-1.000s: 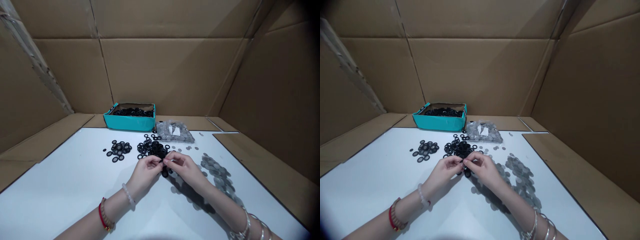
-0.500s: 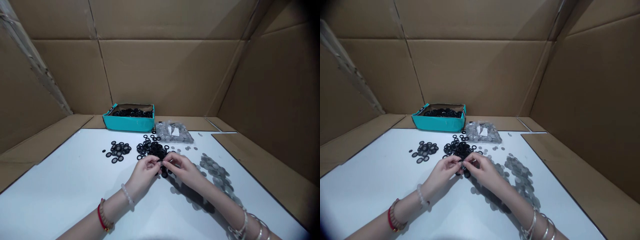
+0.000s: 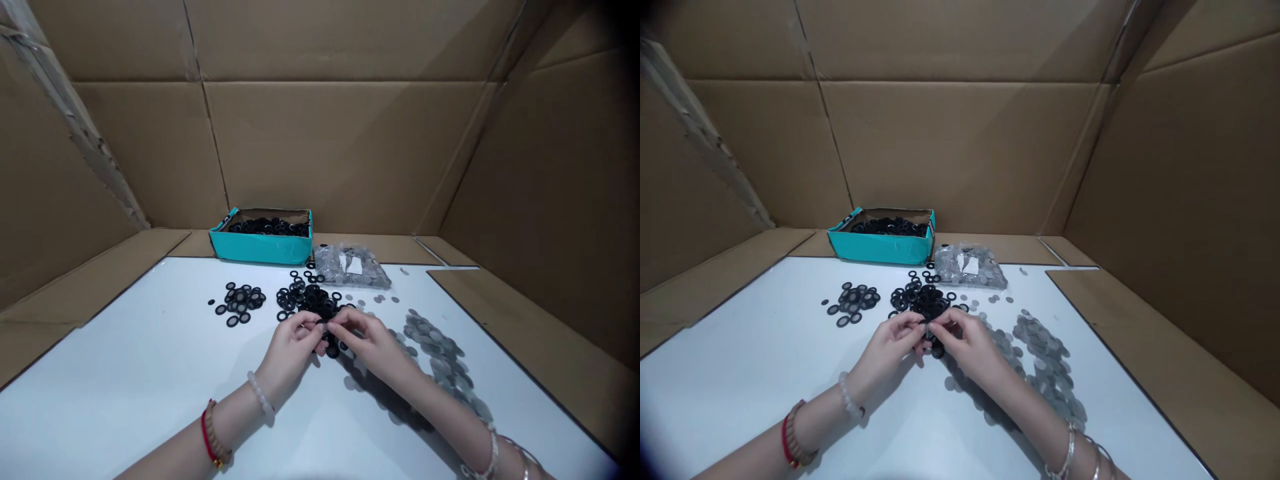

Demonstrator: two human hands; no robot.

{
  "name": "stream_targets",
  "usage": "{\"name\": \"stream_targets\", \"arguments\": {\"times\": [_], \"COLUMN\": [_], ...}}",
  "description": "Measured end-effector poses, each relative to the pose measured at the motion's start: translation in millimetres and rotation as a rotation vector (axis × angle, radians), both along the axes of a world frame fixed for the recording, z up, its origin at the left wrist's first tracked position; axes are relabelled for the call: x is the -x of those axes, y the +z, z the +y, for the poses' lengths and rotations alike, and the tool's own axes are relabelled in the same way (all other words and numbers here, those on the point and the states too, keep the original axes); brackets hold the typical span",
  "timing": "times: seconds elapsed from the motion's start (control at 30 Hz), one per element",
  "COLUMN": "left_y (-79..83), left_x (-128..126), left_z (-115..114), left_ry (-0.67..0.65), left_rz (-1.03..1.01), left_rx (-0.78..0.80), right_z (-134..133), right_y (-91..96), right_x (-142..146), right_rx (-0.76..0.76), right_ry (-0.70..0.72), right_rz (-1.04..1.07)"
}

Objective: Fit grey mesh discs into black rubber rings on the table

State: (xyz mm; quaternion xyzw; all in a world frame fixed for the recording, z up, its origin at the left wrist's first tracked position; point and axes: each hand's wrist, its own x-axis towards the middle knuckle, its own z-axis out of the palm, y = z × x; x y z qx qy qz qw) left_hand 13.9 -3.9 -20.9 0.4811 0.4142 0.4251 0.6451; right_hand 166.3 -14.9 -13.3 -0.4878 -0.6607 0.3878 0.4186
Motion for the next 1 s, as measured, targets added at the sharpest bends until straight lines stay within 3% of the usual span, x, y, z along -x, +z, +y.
{"name": "stream_targets", "arguments": {"times": [0.13,0.23,0.4,0.53,0.73,0.9,1.0], "left_y": [-2.8,2.6,14.1,11.2,5.0,4.1,4.5], "left_x": [-0.6,0.3,4.8,8.3,7.1,1.2,-0.5], "left_z": [0.5,0.1,0.1,2.4,1.4,-2.3,-3.5], "left_ry": [-0.01,-0.033,-0.075,-0.06,-0.073,-0.072,-0.094], "left_rz": [-0.045,0.002,0.196,0.327,0.231,-0.042,-0.121], "left_rx": [0.053,0.033,-0.225,-0.374,-0.246,-0.073,-0.021], "right_z": [3.6,4.3,4.4,1.8,-4.4,-4.0,-1.9], "right_y": [-2.8,-3.0,-1.5,1.8,4.4,1.2,2.9], "right_x": [1.9,1.4,-4.2,-4.6,1.7,3.5,2.3], "right_rx": [0.106,0.1,0.073,0.004,-0.106,-0.019,0.038], "right_ry": [0.009,0.024,0.072,0.088,0.015,-0.015,0.052], "right_rz": [0.165,0.196,0.058,-0.026,-0.068,0.016,0.066]}}
